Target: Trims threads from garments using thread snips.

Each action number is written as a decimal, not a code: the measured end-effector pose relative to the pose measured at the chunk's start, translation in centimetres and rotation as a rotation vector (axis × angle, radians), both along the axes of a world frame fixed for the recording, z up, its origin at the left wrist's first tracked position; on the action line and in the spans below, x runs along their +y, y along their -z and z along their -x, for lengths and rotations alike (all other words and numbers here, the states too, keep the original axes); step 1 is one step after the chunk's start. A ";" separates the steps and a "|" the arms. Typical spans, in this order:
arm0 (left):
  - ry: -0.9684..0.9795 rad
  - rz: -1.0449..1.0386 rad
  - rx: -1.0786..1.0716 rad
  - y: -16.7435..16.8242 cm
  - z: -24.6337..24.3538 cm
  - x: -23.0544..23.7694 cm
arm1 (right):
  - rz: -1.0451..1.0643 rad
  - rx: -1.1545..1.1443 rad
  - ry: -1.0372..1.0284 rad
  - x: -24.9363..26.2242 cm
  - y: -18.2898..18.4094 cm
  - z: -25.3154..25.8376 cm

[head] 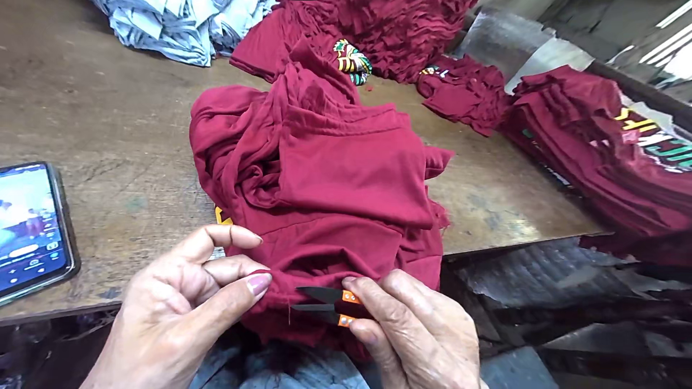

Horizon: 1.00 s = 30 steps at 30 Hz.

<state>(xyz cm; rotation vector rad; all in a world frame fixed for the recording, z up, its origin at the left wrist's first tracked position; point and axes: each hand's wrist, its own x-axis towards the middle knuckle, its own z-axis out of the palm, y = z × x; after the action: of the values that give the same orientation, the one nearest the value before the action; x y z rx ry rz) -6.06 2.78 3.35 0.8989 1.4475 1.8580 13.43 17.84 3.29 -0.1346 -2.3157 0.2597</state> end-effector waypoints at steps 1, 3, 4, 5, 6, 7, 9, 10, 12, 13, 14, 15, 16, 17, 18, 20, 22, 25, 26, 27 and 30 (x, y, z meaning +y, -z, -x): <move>0.002 0.004 0.000 0.0 0.0 0.0 | -0.002 0.007 -0.010 0.0 -0.1 0.2; 0.001 0.012 -0.001 0.0 -0.1 0.1 | -0.003 0.015 -0.007 -0.1 -0.1 0.5; 0.000 0.015 -0.004 0.0 -0.1 0.1 | 0.007 0.016 -0.003 -0.1 0.1 0.6; 0.000 0.017 -0.005 -0.1 -0.1 0.1 | 0.009 0.029 -0.016 -0.1 0.0 0.7; 0.001 0.019 -0.005 -0.1 -0.1 0.1 | 0.014 0.032 -0.025 -0.1 0.0 0.8; 0.000 0.020 -0.004 0.0 -0.2 0.1 | 0.021 0.028 -0.022 -0.1 0.1 0.7; -0.004 0.017 -0.003 0.1 -0.2 0.2 | 0.040 0.019 0.002 -0.2 0.6 0.6; -0.006 0.015 -0.006 0.1 -0.2 0.2 | 0.040 0.015 0.013 -0.3 0.6 0.5; -0.003 0.012 -0.011 0.1 -0.3 0.2 | 0.036 -0.001 0.034 -0.6 0.5 0.4; -0.001 0.012 -0.013 0.1 -0.3 0.2 | 0.036 -0.006 0.037 -0.7 0.4 0.5; 0.001 0.009 -0.015 0.1 -0.3 0.2 | 0.036 -0.007 0.039 -0.7 0.4 0.5; 0.006 0.006 -0.015 0.1 -0.3 0.2 | 0.036 -0.004 0.038 -0.7 0.4 0.5; 0.008 0.004 -0.012 0.2 -0.3 0.2 | 0.036 -0.002 0.032 -0.8 0.4 0.6; 0.009 0.004 -0.007 0.2 -0.3 0.2 | 0.032 0.001 0.018 -0.8 0.3 0.6; 0.010 0.004 -0.001 0.2 -0.3 0.2 | 0.021 0.007 0.002 -0.9 0.2 0.5; 0.014 0.003 -0.004 0.3 -0.3 0.2 | 0.017 0.016 -0.041 -0.4 0.2 0.6; 0.015 0.002 -0.014 0.3 -0.3 0.2 | 0.024 -0.003 -0.069 -0.1 0.3 0.4; 0.007 -0.006 0.005 0.3 -0.2 0.1 | 0.039 -0.019 -0.064 0.1 0.4 0.0; 0.006 -0.005 0.018 0.2 -0.2 0.2 | 0.033 -0.012 -0.055 0.2 0.2 0.0; 0.004 0.001 0.031 0.2 -0.2 0.2 | 0.026 -0.002 -0.054 0.3 -0.2 0.1; -0.002 0.011 0.051 -0.1 -0.3 0.1 | 0.023 0.010 -0.050 0.3 -0.6 0.5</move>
<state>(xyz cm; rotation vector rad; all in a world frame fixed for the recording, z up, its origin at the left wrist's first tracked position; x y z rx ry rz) -5.77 2.90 3.41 0.9456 1.4880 1.8394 12.95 18.12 3.86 -0.0864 -2.3085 0.3122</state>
